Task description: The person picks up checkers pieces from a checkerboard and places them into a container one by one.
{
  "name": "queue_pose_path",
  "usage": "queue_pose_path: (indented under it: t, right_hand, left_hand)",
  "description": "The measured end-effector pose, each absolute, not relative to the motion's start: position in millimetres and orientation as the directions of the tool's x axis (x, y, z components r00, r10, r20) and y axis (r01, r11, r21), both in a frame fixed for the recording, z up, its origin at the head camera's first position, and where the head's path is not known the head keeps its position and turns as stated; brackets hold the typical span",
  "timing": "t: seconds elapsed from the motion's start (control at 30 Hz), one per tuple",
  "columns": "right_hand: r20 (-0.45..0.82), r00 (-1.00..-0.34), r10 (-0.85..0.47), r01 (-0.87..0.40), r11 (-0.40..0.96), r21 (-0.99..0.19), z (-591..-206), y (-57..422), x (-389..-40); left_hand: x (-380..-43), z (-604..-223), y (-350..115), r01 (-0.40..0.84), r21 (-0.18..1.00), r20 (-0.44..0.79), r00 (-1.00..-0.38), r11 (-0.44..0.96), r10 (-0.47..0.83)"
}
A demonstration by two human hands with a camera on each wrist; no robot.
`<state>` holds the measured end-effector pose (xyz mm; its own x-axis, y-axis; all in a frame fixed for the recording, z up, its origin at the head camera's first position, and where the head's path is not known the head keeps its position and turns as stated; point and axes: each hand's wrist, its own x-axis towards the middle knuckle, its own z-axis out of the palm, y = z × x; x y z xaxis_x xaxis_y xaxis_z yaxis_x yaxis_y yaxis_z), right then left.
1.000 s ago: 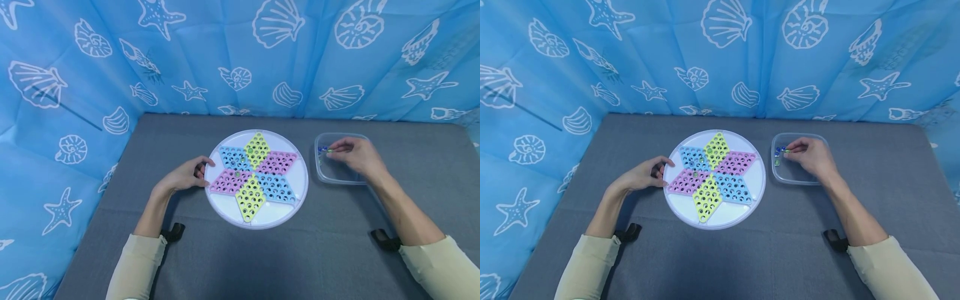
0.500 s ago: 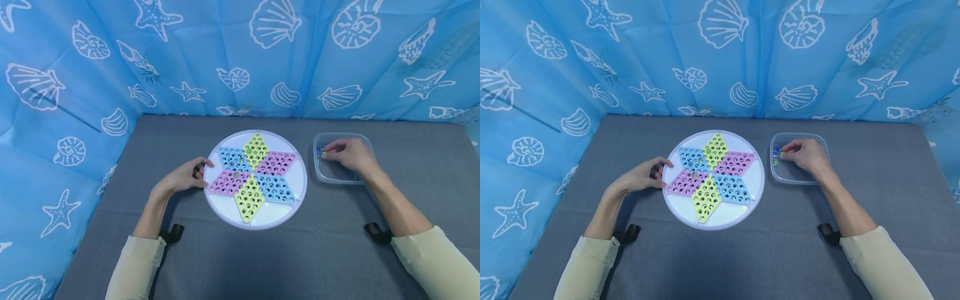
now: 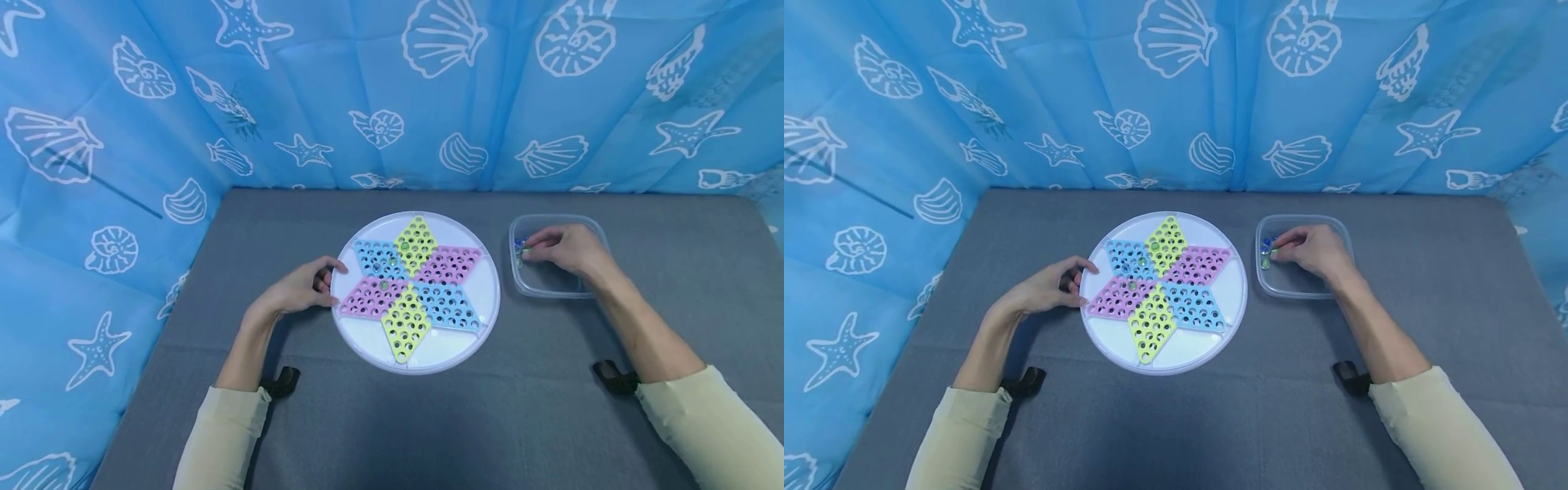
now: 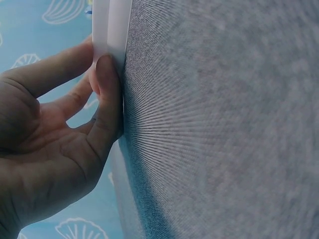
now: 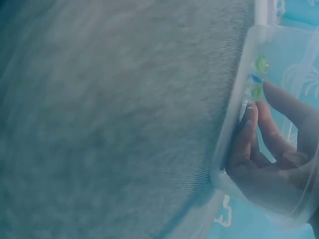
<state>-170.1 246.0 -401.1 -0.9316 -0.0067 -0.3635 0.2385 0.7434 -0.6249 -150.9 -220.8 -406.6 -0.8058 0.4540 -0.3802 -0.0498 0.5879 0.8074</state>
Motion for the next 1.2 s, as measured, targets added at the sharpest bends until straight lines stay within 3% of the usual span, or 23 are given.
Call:
queue_pose_path:
  t: [0.4,0.8,1.2]
  right_hand:
    - [-0.336,-0.942,0.008,0.256,0.664,-0.703,-384,243,-161]
    - [-0.099,-0.994,-0.047,0.051,0.599,-0.799,-361,211,-137]
    - [-0.012,-0.988,-0.154,-0.076,0.552,-0.830,-357,172,-126]
  left_hand:
    - [-152,-404,-219,-0.049,0.812,-0.376,-0.807,0.582,0.456]
    - [-154,-405,-219,-0.047,0.818,-0.372,-0.803,0.574,0.465]
    - [-151,-405,-220,-0.055,0.810,-0.380,-0.807,0.584,0.452]
